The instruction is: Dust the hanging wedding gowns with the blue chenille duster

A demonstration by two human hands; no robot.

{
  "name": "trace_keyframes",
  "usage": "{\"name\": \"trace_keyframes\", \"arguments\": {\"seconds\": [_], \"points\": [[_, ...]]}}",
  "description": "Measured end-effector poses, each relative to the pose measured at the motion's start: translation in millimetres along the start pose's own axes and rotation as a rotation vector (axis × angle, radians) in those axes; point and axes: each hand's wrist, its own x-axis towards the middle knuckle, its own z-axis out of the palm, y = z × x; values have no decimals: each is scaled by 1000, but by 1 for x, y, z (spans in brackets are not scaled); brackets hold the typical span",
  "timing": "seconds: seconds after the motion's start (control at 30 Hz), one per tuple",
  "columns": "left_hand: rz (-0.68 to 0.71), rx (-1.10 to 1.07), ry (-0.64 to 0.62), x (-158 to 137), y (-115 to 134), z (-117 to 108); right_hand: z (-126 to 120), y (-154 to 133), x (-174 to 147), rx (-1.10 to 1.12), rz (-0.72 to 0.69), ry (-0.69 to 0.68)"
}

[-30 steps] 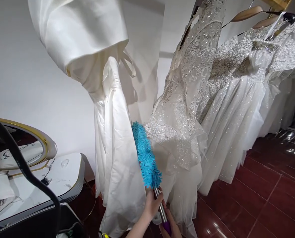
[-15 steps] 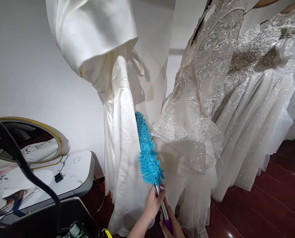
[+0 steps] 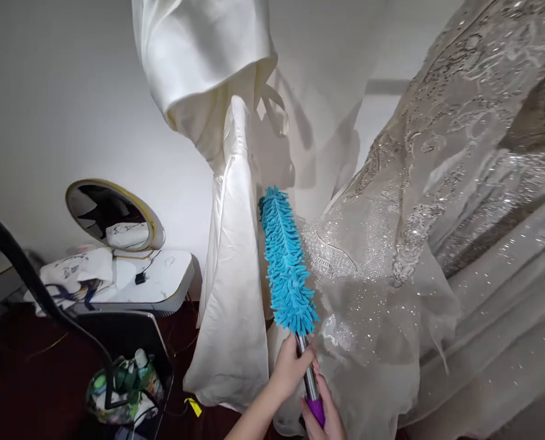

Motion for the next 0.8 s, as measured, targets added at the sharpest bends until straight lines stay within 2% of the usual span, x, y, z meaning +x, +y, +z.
{"name": "trace_keyframes", "arguments": {"seconds": [0.13,0.27,0.37,0.5,0.6,0.7,0.8], "points": [[25,5,115,-2,11,28,-30,-6,11,-26,30,-85],[22,16,190,-8,6,39,-44,0,11,-24,-20,-163],[7,28,230,-11,-14,43,-50,16,7,-16,-25,-224],[-51,-58,258,-14,-50,55,-64,40,-1,-3,94,-328],[-104,-103,245,-16,-65,65,-75,49,-7,9,161,-388],[-93,-59,232,-20,-58,72,-80,42,-12,1,182,-348],[-22,18,194,-26,-31,71,-77,23,-16,32,166,-251]]}}
